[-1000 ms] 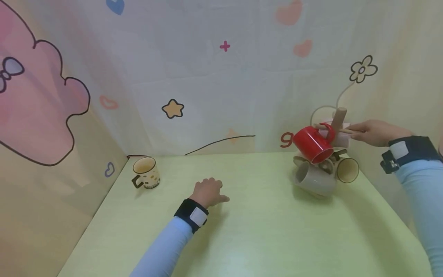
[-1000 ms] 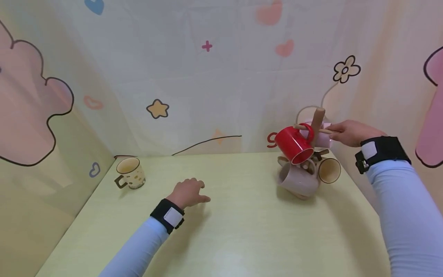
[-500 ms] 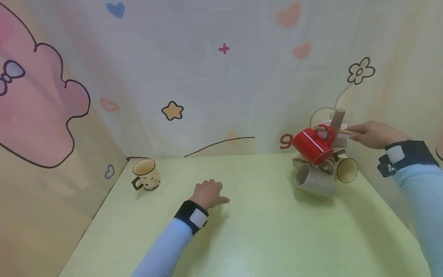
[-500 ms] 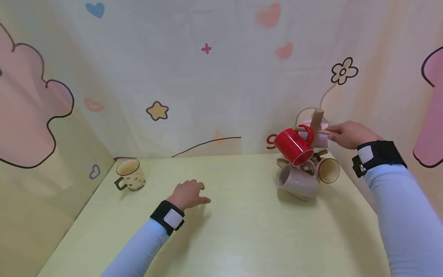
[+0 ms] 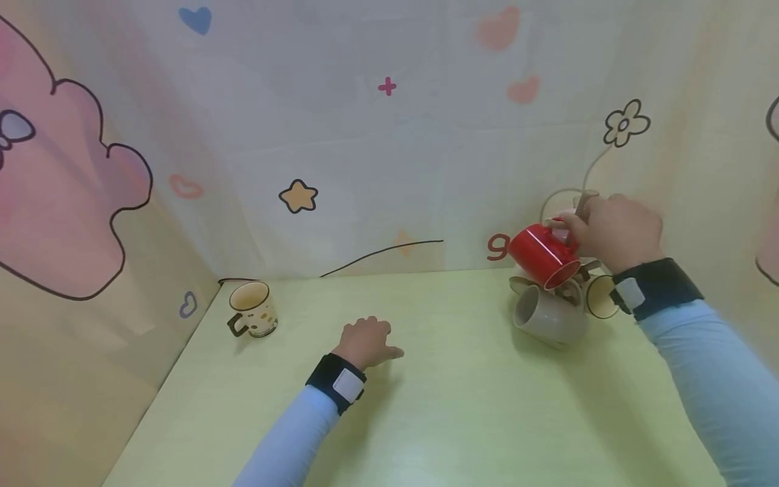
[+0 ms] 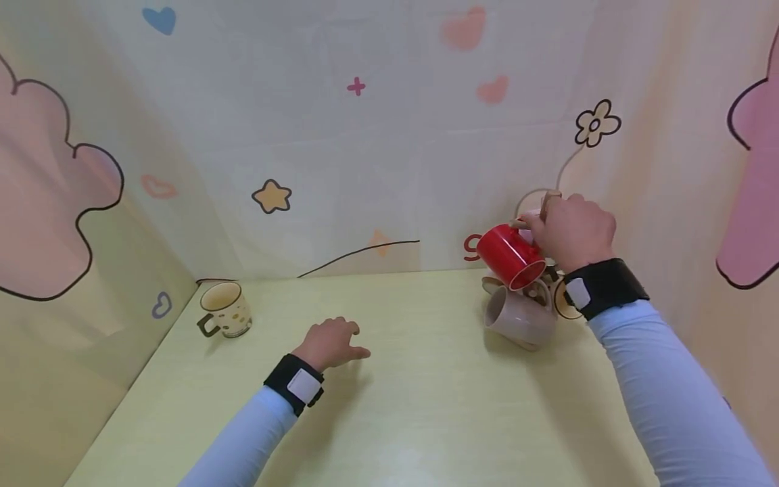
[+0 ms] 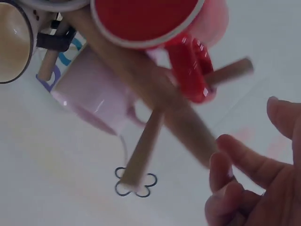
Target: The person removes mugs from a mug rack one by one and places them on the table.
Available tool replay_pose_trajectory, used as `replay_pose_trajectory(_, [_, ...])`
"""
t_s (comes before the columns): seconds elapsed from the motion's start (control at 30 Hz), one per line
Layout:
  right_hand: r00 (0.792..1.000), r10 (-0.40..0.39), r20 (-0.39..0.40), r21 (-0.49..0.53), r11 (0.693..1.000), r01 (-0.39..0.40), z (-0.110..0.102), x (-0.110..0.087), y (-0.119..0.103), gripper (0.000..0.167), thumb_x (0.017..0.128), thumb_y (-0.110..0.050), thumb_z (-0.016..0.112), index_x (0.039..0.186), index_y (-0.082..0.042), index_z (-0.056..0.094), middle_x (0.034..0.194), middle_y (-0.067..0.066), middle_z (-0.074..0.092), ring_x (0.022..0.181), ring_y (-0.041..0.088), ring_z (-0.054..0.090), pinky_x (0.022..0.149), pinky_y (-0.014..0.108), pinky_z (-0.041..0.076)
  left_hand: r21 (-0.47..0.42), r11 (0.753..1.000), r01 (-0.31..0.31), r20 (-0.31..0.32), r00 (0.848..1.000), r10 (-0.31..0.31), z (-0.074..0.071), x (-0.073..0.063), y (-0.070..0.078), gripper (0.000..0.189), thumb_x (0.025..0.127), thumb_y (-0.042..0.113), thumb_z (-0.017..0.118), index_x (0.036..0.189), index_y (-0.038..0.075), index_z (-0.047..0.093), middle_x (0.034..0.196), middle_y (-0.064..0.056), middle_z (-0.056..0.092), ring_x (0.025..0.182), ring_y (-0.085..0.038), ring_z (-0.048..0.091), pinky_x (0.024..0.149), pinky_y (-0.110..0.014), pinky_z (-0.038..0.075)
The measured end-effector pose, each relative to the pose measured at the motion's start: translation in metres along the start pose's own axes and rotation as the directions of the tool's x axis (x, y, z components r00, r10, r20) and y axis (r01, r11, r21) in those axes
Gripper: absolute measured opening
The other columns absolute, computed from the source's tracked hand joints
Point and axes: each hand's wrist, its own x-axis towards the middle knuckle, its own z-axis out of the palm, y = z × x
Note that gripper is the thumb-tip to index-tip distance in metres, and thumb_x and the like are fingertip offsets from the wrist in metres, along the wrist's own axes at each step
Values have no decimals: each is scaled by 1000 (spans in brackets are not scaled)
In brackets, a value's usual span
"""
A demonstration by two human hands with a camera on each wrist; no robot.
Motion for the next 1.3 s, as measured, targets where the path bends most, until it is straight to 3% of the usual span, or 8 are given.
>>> replay_pose_trajectory(0.13, [1000, 20, 15, -110, 994, -18, 9, 5, -21, 62, 96, -53, 53, 85, 8, 62, 57, 13, 52, 51, 32, 51, 45, 37, 42, 8, 1000, 3, 4, 1000, -3, 2, 0, 0, 51, 88, 46, 72, 119, 6, 67, 102, -9, 66, 93, -29, 61, 85, -50, 49])
replay_pose_trajectory(0.3, [999, 40, 34, -207, 978, -32, 19, 12, -34, 59, 96, -50, 52, 75, 4, 64, 58, 15, 54, 56, 36, 53, 52, 42, 46, 7, 1000, 2, -2, 1000, -2, 4, 2, 0, 52, 88, 46, 73, 120, 6, 67, 101, -9, 65, 92, -29, 61, 85, -49, 49])
replay_pose_trajectory(0.5, [996, 39, 76, -250, 968, -19, 26, 18, -42, 44, 98, -37, 55, 81, 3, 62, 58, 12, 56, 59, 34, 54, 54, 39, 44, 2, 1000, 2, -4, 1000, -2, 5, 2, 0, 52, 88, 46, 72, 120, 6, 67, 102, -9, 65, 94, -29, 61, 85, -50, 48])
replay_pose_trajectory(0.6, [994, -7, 109, -323, 945, 43, 27, 20, -44, 30, 87, -24, 71, 87, 5, 64, 62, 14, 57, 60, 34, 54, 55, 41, 46, 5, 1000, 0, -11, 1000, 0, 5, 2, -1, 52, 88, 46, 72, 120, 6, 67, 102, -9, 65, 94, -29, 61, 85, -50, 49])
replay_pose_trajectory(0.73, [991, -41, 124, -373, 924, 85, 27, 21, -49, 35, 69, -12, 83, 92, 7, 65, 64, 16, 57, 61, 35, 54, 56, 44, 50, -1, 1000, -9, -15, 1000, 9, 4, 0, 0, 51, 88, 45, 72, 120, 5, 67, 102, -9, 65, 94, -29, 61, 85, -50, 49])
replay_pose_trajectory(1.1, [995, -33, 90, -346, 936, 63, 32, 23, -53, 27, 76, -6, 78, 92, 10, 64, 66, 18, 58, 60, 34, 55, 58, 49, 56, -10, 1000, -10, -16, 1000, 10, 1, -3, -1, 49, 88, 44, 72, 118, 5, 67, 102, -10, 65, 94, -30, 61, 85, -50, 48])
replay_pose_trajectory(1.3, [995, -55, 88, -347, 934, 83, 34, 22, -52, 34, 74, -6, 82, 95, 12, 63, 68, 20, 59, 61, 37, 56, 66, 56, 57, 0, 1000, -8, -15, 1000, 8, 3, -1, -3, 50, 88, 45, 72, 118, 5, 67, 101, -9, 64, 94, -29, 61, 83, -49, 48])
